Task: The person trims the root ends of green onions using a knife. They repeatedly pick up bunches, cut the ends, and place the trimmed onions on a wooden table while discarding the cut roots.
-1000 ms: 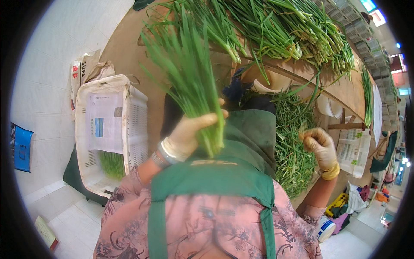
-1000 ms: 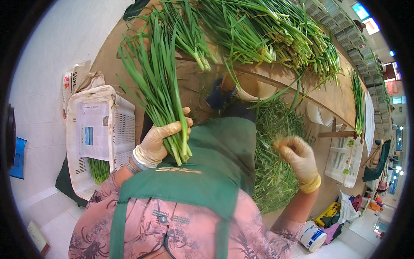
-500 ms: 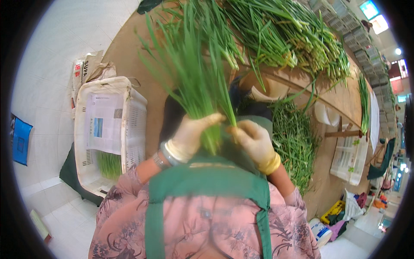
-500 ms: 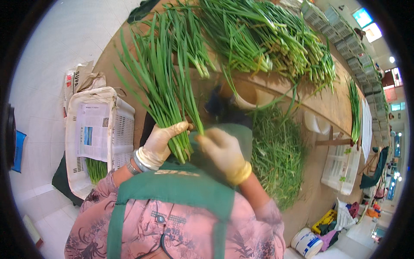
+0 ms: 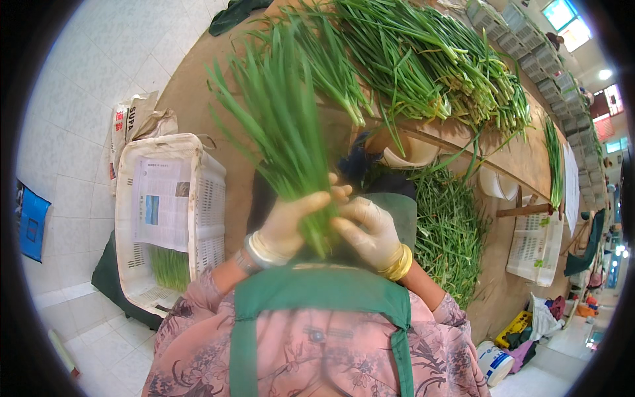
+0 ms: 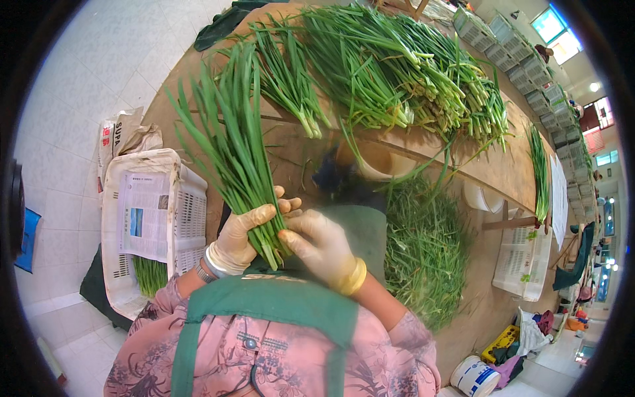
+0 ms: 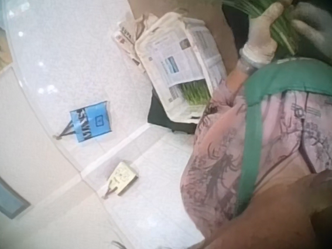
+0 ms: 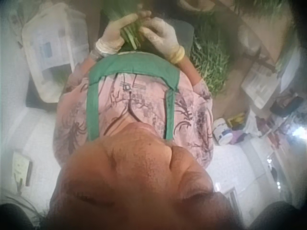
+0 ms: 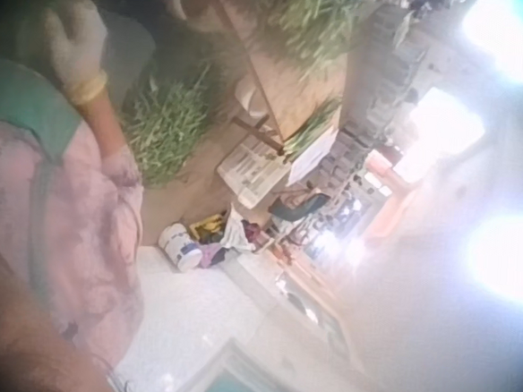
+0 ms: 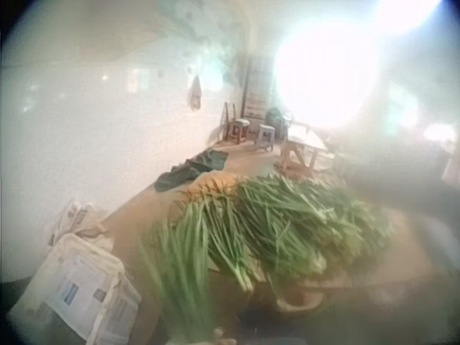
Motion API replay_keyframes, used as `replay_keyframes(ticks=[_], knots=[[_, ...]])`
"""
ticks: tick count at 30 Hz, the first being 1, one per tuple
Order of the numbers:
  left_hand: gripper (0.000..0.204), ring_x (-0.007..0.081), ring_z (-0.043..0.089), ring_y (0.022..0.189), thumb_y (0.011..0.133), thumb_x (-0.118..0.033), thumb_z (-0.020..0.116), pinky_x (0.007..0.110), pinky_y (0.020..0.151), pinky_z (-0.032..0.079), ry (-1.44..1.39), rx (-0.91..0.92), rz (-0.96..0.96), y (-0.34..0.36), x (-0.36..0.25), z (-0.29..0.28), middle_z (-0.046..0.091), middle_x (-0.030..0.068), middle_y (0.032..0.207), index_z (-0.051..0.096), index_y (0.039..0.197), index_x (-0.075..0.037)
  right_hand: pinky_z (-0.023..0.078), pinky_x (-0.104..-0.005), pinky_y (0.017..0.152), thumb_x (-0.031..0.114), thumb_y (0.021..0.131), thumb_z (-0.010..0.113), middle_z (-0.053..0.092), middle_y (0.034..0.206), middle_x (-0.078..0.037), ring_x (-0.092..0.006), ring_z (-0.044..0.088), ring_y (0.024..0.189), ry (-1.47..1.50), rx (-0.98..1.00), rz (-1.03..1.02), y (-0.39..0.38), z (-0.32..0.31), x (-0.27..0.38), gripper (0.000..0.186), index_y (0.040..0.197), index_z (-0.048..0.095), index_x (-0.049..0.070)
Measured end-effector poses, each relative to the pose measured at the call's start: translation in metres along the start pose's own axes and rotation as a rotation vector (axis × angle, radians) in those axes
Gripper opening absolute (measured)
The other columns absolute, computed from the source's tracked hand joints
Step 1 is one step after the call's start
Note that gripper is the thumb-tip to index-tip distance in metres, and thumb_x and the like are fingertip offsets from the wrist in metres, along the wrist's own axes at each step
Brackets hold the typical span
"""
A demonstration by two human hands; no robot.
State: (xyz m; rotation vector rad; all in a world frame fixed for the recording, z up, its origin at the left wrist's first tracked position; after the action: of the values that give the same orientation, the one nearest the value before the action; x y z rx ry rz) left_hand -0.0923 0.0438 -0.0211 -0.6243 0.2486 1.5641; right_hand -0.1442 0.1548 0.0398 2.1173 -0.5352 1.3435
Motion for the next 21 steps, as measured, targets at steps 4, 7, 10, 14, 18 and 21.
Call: replay_keyframes(ticks=[4,7,10,14,18,21], knots=[[0.034,0.0315,0.06,0.121,0.091,-0.01,0.068,0.045,0.104,0.05,-0.001,0.025,0.045,-0.002,-0.012,0.006,0.067,0.0146,0.119,0.06,0.122,0.0,0.051,-0.0354,0.071,0.013,0.09,0.069,0.064,0.084,-0.013,-0.0272,0.063,0.076,-0.074,0.021,-0.015,0.008,0.001,0.008,0.013,0.096,0.069,0.002],[0.03,0.0315,0.061,0.12,0.091,-0.009,0.067,0.044,0.1,0.053,0.034,-0.063,0.054,0.006,-0.016,-0.007,0.064,0.0163,0.126,0.061,0.119,0.002,0.052,-0.0361,0.071,0.012,0.089,0.068,0.066,0.083,-0.015,-0.0284,0.065,0.076,-0.079,-0.085,0.172,0.008,0.0,-0.008,0.013,0.095,0.07,0.001],[0.028,0.0311,0.062,0.119,0.091,-0.008,0.066,0.044,0.099,0.053,-0.064,-0.108,-0.048,0.009,0.0,-0.019,0.064,0.0166,0.126,0.063,0.117,0.002,0.052,-0.0374,0.069,0.011,0.088,0.068,0.067,0.082,-0.017,-0.0305,0.066,0.074,-0.126,-0.2,0.27,0.002,0.0,-0.037,0.012,0.093,0.07,0.0],[0.027,0.0308,0.062,0.118,0.09,-0.008,0.068,0.043,0.098,0.054,-0.014,-0.141,-0.056,0.011,0.008,-0.032,0.064,0.0168,0.126,0.064,0.115,0.002,0.053,-0.0441,0.064,0.018,0.087,0.068,0.067,0.078,-0.019,-0.0392,0.065,0.069,-0.371,-0.191,0.263,0.005,0.002,-0.035,0.014,0.086,0.065,0.004],[0.031,0.0311,0.062,0.119,0.091,-0.01,0.068,0.042,0.097,0.054,-0.034,-0.177,0.021,0.009,0.004,-0.024,0.063,0.0177,0.129,0.061,0.119,0.001,0.053,-0.0465,0.061,0.019,0.086,0.066,0.066,0.075,-0.021,-0.0422,0.064,0.068,-0.606,-0.217,0.248,0.012,-0.008,-0.027,0.015,0.083,0.06,0.006],[0.028,0.0292,0.066,0.111,0.091,-0.012,0.069,0.047,0.097,0.054,-0.047,-0.077,0.063,0.003,-0.006,-0.013,0.067,0.0122,0.115,0.061,0.117,-0.004,0.053,-0.0453,0.061,0.019,0.087,0.064,0.066,0.073,-0.021,-0.0424,0.065,0.067,-0.701,-0.311,0.364,-0.003,-0.044,-0.056,0.016,0.082,0.06,0.004]])
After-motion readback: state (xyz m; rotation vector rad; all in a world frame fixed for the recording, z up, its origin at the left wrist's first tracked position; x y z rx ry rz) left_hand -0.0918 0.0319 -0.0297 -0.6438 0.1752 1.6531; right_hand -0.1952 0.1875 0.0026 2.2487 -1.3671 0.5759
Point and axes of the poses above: each hand's wrist, its own y-axis towards the middle knuckle, its own z-axis out of the palm, x = y × z, the point moved 9 cm from there along y, towards the middle knuckle
